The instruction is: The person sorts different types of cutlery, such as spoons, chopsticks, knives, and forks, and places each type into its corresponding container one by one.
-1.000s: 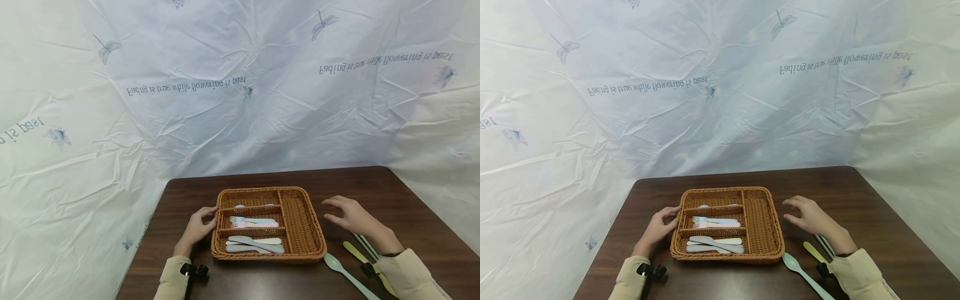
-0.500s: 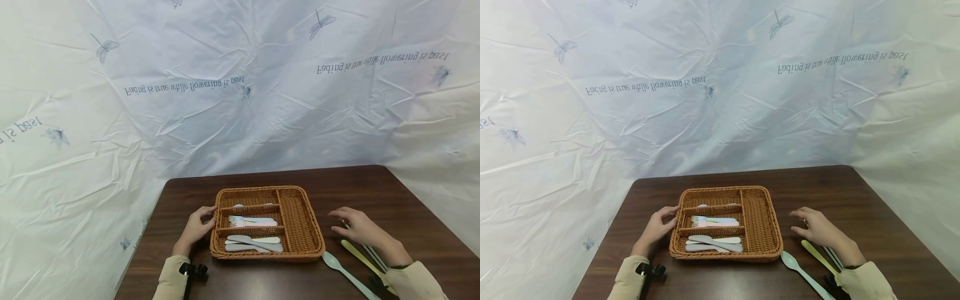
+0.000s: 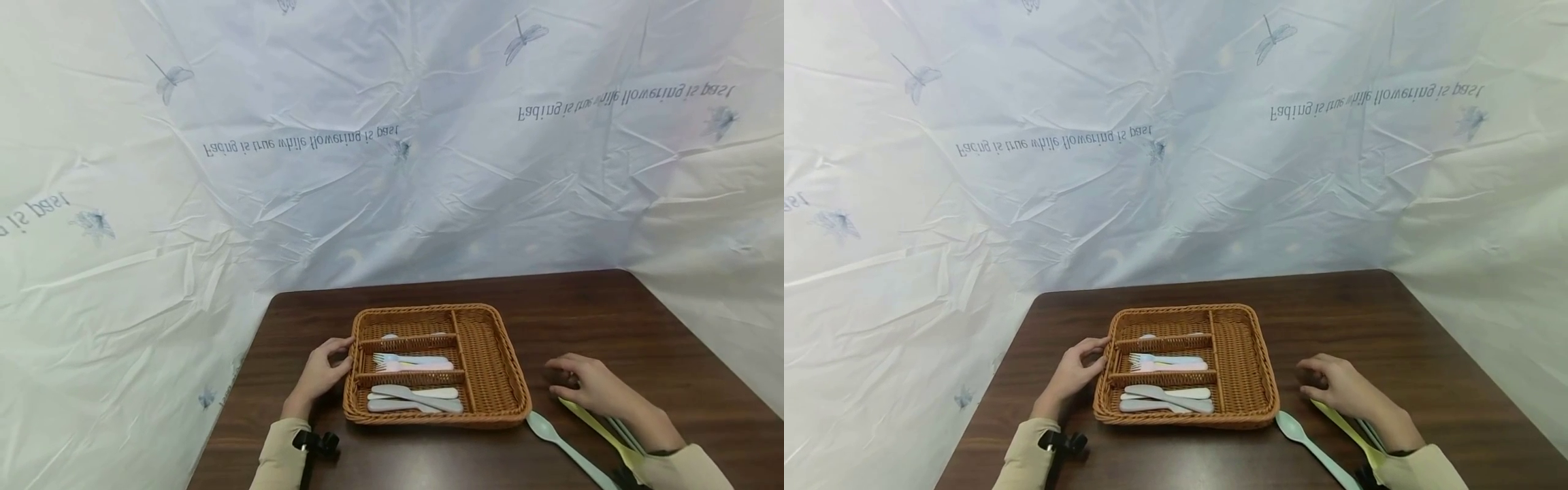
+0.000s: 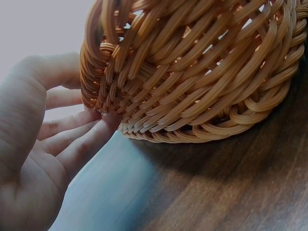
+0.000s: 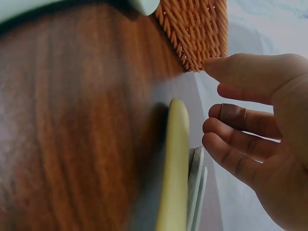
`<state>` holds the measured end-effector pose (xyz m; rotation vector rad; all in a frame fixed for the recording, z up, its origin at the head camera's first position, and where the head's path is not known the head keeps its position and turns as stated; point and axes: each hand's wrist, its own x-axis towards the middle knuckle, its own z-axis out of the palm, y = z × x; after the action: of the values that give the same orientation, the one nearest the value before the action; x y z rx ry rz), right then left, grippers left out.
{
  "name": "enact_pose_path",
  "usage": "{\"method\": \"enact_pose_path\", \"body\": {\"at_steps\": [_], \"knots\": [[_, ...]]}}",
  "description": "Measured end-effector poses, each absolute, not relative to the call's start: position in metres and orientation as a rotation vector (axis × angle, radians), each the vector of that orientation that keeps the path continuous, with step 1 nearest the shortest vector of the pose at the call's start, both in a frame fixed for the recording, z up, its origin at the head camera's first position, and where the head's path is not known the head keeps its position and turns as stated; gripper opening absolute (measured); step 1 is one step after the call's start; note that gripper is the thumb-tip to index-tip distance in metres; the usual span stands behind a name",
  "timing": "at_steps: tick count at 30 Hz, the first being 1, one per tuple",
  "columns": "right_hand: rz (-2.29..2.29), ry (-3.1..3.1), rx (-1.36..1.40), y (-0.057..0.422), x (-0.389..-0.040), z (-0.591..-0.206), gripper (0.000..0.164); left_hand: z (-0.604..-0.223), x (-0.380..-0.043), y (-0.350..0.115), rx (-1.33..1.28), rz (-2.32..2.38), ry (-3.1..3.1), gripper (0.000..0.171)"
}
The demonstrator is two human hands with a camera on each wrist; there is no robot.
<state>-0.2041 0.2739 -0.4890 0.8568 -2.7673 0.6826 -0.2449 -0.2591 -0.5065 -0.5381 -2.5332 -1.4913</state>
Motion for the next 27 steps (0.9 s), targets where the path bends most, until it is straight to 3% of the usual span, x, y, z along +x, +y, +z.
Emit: {"method": "enact_pose_path", "body": {"at_steps": [7,27], "knots": [[0.703,-2.841,0.859,0.278,-0.201,-0.491,0.041,-0.482,-0.231,-0.253,-0.576,-1.502,-2.558,0.042],[0.724,-2.889,0.89,0.28,-0.195,-0.496,0.031,-0.48,-0.229,-0.253,-0.567,-1.503,-2.557,0.041]]}}
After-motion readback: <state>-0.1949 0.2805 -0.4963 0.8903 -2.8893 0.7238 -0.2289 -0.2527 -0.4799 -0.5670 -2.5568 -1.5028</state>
